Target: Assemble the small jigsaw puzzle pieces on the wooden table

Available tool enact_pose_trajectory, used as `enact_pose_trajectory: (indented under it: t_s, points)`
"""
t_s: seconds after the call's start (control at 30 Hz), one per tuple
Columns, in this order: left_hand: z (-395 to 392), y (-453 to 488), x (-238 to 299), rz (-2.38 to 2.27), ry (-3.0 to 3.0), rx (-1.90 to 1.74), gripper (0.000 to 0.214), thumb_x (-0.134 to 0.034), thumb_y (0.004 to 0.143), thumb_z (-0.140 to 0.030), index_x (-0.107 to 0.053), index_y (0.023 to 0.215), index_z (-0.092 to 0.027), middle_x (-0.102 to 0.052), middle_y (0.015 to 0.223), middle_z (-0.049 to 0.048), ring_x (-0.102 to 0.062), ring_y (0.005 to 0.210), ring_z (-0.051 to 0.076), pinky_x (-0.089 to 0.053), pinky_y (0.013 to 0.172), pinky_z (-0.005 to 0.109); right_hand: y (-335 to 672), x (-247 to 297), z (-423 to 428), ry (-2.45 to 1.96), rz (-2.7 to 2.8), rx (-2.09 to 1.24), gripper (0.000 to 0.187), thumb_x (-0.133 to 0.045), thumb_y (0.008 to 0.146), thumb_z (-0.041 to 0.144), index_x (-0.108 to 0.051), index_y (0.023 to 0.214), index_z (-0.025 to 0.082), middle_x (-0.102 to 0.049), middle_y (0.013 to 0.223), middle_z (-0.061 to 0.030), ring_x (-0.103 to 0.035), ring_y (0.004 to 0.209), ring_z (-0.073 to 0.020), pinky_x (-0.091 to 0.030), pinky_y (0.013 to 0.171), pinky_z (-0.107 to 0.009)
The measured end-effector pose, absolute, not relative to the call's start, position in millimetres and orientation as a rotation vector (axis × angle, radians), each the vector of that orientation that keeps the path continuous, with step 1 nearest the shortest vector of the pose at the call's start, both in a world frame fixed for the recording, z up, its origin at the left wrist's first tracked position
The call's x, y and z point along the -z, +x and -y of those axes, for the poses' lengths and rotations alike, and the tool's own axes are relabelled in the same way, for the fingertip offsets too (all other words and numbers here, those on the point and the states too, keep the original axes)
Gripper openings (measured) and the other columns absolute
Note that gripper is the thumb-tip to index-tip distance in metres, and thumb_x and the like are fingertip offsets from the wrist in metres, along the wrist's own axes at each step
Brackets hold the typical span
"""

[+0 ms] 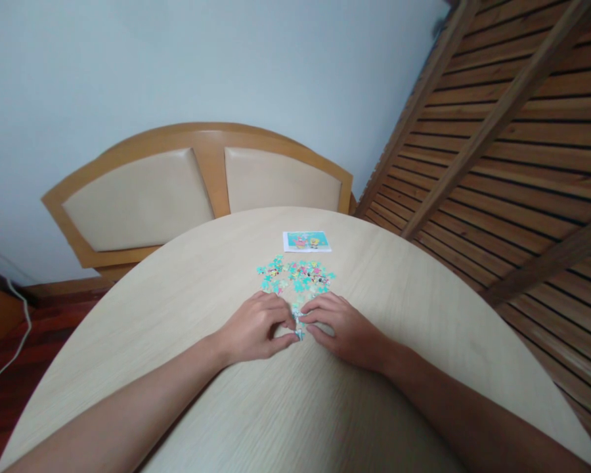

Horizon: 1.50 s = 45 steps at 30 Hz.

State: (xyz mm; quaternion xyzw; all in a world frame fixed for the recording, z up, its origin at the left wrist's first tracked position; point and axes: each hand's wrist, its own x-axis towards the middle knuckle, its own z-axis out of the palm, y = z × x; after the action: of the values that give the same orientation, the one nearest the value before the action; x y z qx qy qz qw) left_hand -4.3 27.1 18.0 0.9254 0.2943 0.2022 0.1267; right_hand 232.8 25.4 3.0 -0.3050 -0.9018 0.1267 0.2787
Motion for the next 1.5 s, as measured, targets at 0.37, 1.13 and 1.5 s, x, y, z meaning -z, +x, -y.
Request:
enact_pose_trajectory:
  t_s: [0.37,1.13,1.5]
  points:
    - [-51.1,-20.6,-4.2,-1.460,2.544,-0.888,0.023,-0.057,0.094,-0.029,-0.064,0.114,-0.018,-0.068,0.115,0.0102,-0.061,0.108,0.027,-0.049,0.096,0.045,233.7,-2.6,-25.7,-0.806,2.406,-0.368,0.013,-0.060,0.094,0.019,-0.071,0.100,0.020,-0.072,0.108,-0.0064,-0.063,0.105,-0.0216,-0.047,0.095,-0.041]
    - [-53.8,-24.7,1.7,-1.148,2.806,-0.496,0.051,-0.051,0.100,-0.045,-0.049,0.146,-0.024,-0.039,0.158,0.0115,-0.033,0.147,0.034,-0.033,0.116,0.057,235.1,-4.7,-23.4,-1.235,2.480,-0.270,0.057,-0.060,0.092,0.045,-0.053,0.143,0.020,-0.048,0.153,-0.0127,-0.040,0.143,-0.0290,-0.031,0.118,-0.052]
    - [-50.4,-21.1,-9.0,-1.016,2.841,-0.452,0.045,-0.049,0.101,-0.039,-0.051,0.144,-0.026,-0.048,0.152,0.0083,-0.040,0.143,0.032,-0.034,0.116,0.053,245.3,3.4,-37.6,-1.488,2.202,-0.099,0.058,-0.059,0.092,0.043,-0.051,0.142,0.014,-0.055,0.145,-0.0163,-0.050,0.134,-0.0315,-0.039,0.113,-0.051]
